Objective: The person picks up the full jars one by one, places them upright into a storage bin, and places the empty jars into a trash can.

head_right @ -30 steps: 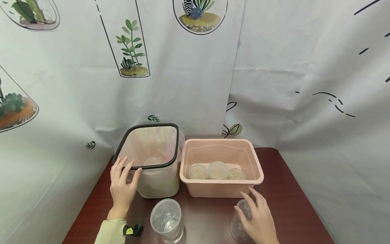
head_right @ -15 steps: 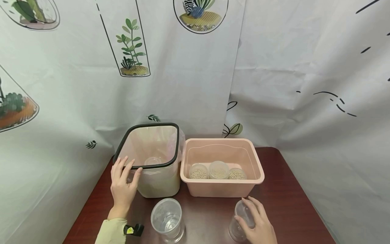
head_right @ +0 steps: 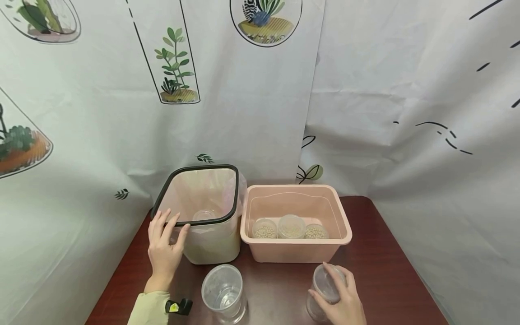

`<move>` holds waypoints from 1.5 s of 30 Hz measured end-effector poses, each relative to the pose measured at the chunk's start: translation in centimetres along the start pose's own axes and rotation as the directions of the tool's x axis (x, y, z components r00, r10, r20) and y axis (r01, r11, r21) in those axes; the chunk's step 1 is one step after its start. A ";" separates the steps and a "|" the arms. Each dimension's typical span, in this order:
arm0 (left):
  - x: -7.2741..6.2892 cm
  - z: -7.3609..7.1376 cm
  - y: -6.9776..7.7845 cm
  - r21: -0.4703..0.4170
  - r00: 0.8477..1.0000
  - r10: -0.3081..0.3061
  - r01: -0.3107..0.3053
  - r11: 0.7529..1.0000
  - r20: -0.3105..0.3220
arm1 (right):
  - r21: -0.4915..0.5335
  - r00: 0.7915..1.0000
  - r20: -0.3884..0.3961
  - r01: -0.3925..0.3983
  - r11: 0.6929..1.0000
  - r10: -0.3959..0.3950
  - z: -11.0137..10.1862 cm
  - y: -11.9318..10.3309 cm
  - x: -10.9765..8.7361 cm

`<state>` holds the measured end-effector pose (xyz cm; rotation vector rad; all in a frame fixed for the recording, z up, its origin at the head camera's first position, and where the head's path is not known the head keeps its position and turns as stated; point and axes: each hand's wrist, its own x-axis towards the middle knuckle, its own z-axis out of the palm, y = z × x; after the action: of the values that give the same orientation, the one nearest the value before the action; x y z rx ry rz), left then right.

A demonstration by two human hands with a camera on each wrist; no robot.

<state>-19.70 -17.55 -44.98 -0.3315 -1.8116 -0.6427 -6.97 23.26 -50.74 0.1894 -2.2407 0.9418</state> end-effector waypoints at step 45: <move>-0.1 0.0 -0.1 0.005 1.000 0.003 -0.003 1.000 -0.009 | 0.415 0.874 -0.281 0.482 0.772 -0.396 -2.8 -11.2 13.1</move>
<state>-19.73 -17.57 -45.08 -0.3272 -1.8035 -0.6362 -11.09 18.61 -34.45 0.7905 -1.6502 1.1672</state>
